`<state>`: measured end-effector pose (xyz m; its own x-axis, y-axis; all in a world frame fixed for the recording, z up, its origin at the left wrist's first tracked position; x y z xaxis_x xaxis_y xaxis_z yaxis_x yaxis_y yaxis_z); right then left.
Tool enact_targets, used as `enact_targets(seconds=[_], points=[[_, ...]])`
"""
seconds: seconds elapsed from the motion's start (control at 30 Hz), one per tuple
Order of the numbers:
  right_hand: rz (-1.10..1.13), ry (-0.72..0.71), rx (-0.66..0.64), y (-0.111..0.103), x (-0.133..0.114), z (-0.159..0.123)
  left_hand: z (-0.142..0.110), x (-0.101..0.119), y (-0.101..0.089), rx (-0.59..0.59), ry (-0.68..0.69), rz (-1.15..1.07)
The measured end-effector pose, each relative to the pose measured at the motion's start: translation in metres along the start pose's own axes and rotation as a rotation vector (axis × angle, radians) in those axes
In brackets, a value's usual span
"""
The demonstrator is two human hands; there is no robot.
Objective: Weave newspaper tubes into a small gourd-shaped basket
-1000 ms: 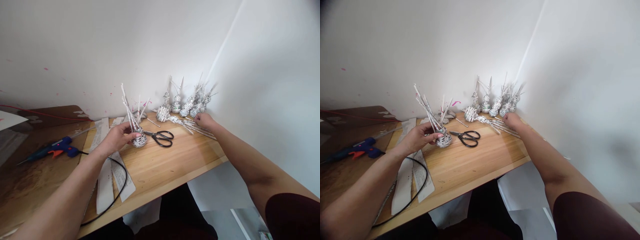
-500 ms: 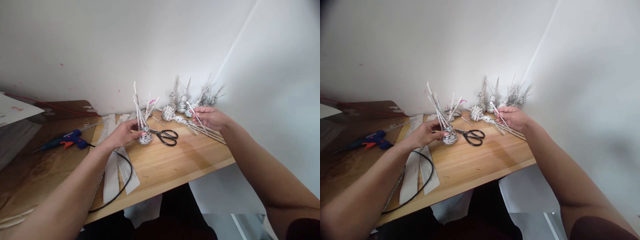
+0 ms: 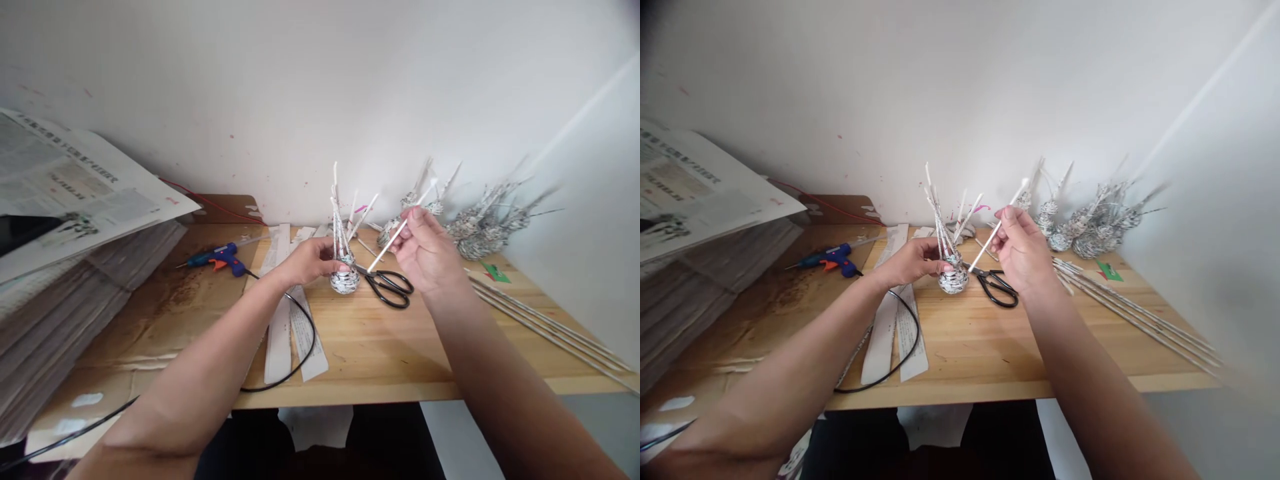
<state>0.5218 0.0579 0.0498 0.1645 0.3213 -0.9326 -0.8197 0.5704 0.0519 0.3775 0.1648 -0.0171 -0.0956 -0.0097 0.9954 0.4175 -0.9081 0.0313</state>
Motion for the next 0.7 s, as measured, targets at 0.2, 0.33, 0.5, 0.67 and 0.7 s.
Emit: enact_targets(seconds=[0.2,0.33,0.5,0.67,0.7], points=[[-0.012,-0.107,0.070,-0.005,0.023,-0.012,-0.001,0.001,0.001,0.002,-0.007,-0.043],[-0.077,-0.211,0.118,-0.014,0.017,-0.012,-0.001,0.002,0.001,0.005,0.011,-0.004],[-0.103,-0.263,0.142,-0.018,0.010,-0.012,0.000,0.001,-0.001,0.004,0.047,0.053],[-0.055,-0.270,0.115,-0.014,0.010,-0.014,-0.001,0.002,0.000,-0.002,0.060,0.095],[-0.055,-0.265,0.111,-0.014,0.010,-0.014,-0.001,0.003,0.000,-0.004,0.058,0.097]])
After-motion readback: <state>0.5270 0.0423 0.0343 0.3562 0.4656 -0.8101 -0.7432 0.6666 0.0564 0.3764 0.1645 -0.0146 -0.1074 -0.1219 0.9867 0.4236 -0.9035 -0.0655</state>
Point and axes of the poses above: each hand's wrist, its own z-axis towards the middle knuckle, its own y-axis out of the palm, x = y × z, the point moved 9 cm from there along z, towards the middle knuckle, and after that the axes turned 9 degrees about -z, right-handed, at the moved point
